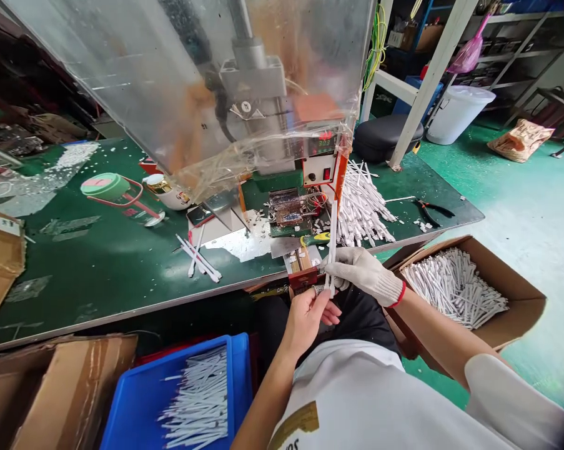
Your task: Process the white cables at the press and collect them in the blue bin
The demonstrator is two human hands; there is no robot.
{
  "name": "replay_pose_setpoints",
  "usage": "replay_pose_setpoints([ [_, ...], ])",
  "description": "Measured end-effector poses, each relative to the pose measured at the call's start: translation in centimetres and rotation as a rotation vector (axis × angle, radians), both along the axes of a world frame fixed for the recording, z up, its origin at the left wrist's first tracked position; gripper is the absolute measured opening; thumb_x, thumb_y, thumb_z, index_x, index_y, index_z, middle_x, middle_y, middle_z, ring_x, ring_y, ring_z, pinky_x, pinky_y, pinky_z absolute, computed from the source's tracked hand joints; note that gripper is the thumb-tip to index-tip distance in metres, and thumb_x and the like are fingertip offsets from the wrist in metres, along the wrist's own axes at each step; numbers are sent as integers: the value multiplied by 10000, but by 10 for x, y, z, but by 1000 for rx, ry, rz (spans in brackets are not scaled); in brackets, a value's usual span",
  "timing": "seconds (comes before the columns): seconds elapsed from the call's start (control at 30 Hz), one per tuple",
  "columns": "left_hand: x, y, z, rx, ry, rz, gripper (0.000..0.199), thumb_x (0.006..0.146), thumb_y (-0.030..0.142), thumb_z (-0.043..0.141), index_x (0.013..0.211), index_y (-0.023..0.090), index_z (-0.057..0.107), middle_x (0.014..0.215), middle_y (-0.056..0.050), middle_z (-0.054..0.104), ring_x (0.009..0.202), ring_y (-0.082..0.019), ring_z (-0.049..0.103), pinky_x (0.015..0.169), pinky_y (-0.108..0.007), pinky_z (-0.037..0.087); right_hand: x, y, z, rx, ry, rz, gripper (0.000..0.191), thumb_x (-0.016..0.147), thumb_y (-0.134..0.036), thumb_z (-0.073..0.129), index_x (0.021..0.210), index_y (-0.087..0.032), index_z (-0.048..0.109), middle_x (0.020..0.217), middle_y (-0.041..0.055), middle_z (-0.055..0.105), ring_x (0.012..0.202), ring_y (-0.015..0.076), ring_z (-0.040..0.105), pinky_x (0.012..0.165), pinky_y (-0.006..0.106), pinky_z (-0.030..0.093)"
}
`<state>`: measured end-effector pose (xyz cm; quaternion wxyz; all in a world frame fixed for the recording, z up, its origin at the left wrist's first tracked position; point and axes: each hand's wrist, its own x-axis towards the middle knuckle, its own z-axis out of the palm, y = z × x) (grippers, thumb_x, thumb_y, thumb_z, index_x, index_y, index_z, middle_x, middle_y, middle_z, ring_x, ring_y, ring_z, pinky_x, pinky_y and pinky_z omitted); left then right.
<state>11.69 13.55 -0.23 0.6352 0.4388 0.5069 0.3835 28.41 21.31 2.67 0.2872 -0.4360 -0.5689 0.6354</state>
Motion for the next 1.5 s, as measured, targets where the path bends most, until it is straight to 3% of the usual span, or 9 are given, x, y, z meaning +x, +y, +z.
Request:
replay_pose_setpoints([
  [0.23, -4, -1, -7, -118, -134, 12, 447, 830, 539, 661, 916, 100, 664, 752, -107, 746, 637, -215, 726, 587, -286, 556, -14, 0, -1, 12, -65, 29, 302, 839, -438, 698, 877, -139, 697, 665, 33, 655, 544, 128, 595, 480, 196, 479],
  [0.43, -12, 1, -4, -117, -173, 146, 512, 798, 578, 684, 962, 93, 671, 767, -109, 747, 667, -215, 732, 625, -284, 564, -36, 40, -5, -148, 110, 80, 344, 803, -470, 740, 793, -133, 672, 541, 0, 563, 428, 70, 475, 380, 149, 364],
  [0.57, -14, 12, -2, -127, -189, 211, 546, 763, 602, 703, 958, 93, 671, 727, -93, 738, 651, -206, 727, 606, -265, 555, -52, 64, -24, -283, 207, 89, 332, 746, -433, 798, 791, -126, 679, 576, 0, 581, 410, 43, 439, 350, 129, 313],
  [0.73, -16, 21, -2, -154, -202, 159, 550, 783, 628, 657, 870, 85, 673, 630, -86, 712, 582, -207, 710, 543, -257, 536, -59, 73, -48, -319, 234, 49, 308, 762, -415, 779, 800, -127, 678, 632, 27, 637, 396, 42, 435, 332, 138, 305],
  [0.97, -15, 22, -1, -155, -212, 165, 553, 782, 634, 651, 848, 85, 671, 624, -87, 712, 569, -201, 706, 532, -247, 532, -61, 74, -36, -384, 227, 20, 297, 714, -362, 807, 802, -109, 679, 621, 2, 610, 397, 33, 428, 337, 126, 330],
  [1.23, -15, 23, -4, -169, -239, 167, 502, 794, 579, 661, 840, 79, 681, 622, -91, 718, 567, -205, 708, 534, -252, 537, -61, 76, -38, -403, 239, 17, 259, 744, -344, 784, 766, -125, 647, 593, 7, 607, 384, 49, 440, 328, 135, 327],
  [1.37, -11, 24, -2, -201, -264, 177, 556, 777, 613, 656, 892, 71, 696, 653, -99, 727, 578, -215, 716, 529, -258, 541, -67, 85, -35, -386, 210, -32, 203, 821, -315, 716, 792, -118, 670, 572, 22, 611, 385, 80, 483, 337, 163, 376],
  [1.5, -8, 25, -1, -197, -264, 194, 627, 776, 690, 619, 898, 80, 697, 660, -100, 724, 575, -208, 715, 526, -254, 544, -80, 101, -36, -336, 239, -175, 195, 906, -261, 609, 830, -104, 698, 656, 49, 655, 449, 98, 542, 378, 185, 429],
])
